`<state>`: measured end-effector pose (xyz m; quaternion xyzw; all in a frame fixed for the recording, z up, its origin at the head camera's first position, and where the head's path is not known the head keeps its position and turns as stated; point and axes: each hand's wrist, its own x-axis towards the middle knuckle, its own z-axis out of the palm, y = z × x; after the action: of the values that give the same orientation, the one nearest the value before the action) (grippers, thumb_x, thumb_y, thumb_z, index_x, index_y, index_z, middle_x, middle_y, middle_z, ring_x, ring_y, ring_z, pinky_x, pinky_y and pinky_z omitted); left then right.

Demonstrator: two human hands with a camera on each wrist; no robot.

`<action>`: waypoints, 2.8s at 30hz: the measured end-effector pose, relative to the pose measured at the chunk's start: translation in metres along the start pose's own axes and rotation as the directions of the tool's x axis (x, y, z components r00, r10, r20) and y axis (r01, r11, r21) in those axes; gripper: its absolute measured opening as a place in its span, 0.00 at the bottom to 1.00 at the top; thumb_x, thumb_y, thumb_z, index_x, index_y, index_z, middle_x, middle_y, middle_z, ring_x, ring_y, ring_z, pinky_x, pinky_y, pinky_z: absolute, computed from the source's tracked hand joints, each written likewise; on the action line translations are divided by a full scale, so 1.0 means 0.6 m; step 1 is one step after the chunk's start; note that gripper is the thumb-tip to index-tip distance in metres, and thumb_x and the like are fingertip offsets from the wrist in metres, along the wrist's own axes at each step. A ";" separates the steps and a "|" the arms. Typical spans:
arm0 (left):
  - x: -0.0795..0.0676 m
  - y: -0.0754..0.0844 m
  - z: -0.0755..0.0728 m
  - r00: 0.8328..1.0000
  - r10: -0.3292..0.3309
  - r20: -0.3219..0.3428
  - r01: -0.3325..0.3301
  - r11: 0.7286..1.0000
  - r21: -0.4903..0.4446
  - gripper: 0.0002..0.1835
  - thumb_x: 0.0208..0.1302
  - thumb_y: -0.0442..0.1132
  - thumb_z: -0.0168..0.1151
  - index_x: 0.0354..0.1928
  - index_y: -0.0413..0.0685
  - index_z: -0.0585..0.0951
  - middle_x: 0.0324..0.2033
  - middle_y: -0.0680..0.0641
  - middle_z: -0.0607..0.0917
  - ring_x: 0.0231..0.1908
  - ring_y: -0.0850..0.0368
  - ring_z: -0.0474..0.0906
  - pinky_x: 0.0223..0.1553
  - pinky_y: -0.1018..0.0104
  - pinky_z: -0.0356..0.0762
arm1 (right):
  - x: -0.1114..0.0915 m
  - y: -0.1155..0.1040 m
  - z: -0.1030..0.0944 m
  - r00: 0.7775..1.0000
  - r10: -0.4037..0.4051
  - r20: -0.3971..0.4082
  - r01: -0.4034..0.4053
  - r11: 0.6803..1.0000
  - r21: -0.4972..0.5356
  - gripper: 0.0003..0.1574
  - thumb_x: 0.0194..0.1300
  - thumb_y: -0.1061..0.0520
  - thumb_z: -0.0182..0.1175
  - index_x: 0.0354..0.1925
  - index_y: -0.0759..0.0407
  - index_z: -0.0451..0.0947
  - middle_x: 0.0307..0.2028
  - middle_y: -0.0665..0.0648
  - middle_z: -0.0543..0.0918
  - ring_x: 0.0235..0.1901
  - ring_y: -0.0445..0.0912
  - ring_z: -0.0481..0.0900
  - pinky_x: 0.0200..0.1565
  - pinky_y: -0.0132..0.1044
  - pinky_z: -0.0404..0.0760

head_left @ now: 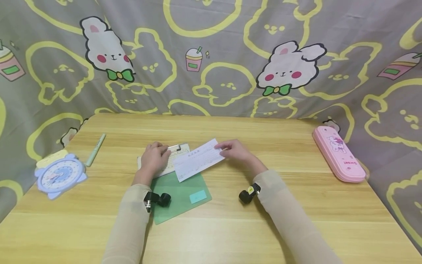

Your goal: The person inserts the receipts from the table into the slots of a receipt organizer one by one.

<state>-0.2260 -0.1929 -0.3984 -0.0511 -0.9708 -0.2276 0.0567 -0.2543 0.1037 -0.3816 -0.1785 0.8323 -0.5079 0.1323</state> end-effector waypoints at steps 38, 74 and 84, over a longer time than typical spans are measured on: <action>0.004 0.006 0.001 0.999 0.044 -0.008 -0.043 0.992 0.119 0.20 0.59 0.44 0.54 0.49 0.39 0.74 0.42 0.40 0.72 0.42 0.44 0.64 0.39 0.52 0.64 | 0.046 -0.046 0.155 0.975 0.214 0.054 -0.220 0.926 0.306 0.18 0.53 0.72 0.54 0.44 0.65 0.75 0.37 0.60 0.73 0.29 0.47 0.76 0.30 0.33 0.77; 0.007 0.001 0.004 0.996 0.083 -0.024 -0.077 0.979 0.191 0.17 0.61 0.44 0.50 0.49 0.44 0.76 0.42 0.43 0.72 0.40 0.44 0.65 0.36 0.53 0.66 | 0.080 -0.064 0.155 0.966 0.256 0.021 -0.255 0.946 0.201 0.19 0.51 0.73 0.55 0.44 0.65 0.75 0.33 0.60 0.73 0.22 0.46 0.74 0.26 0.33 0.77; 0.007 0.000 0.006 0.995 0.089 -0.032 -0.081 0.977 0.198 0.16 0.61 0.44 0.50 0.48 0.44 0.76 0.41 0.43 0.72 0.39 0.45 0.65 0.37 0.54 0.66 | 0.086 -0.062 0.153 0.968 0.250 0.023 -0.249 0.950 0.186 0.19 0.52 0.72 0.55 0.44 0.64 0.76 0.33 0.59 0.73 0.22 0.45 0.75 0.26 0.33 0.77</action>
<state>-0.2306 -0.1912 -0.4012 -0.0822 -0.9840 -0.1290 0.0910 -0.2575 -0.0076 -0.3915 -0.0584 0.7967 -0.5633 0.2111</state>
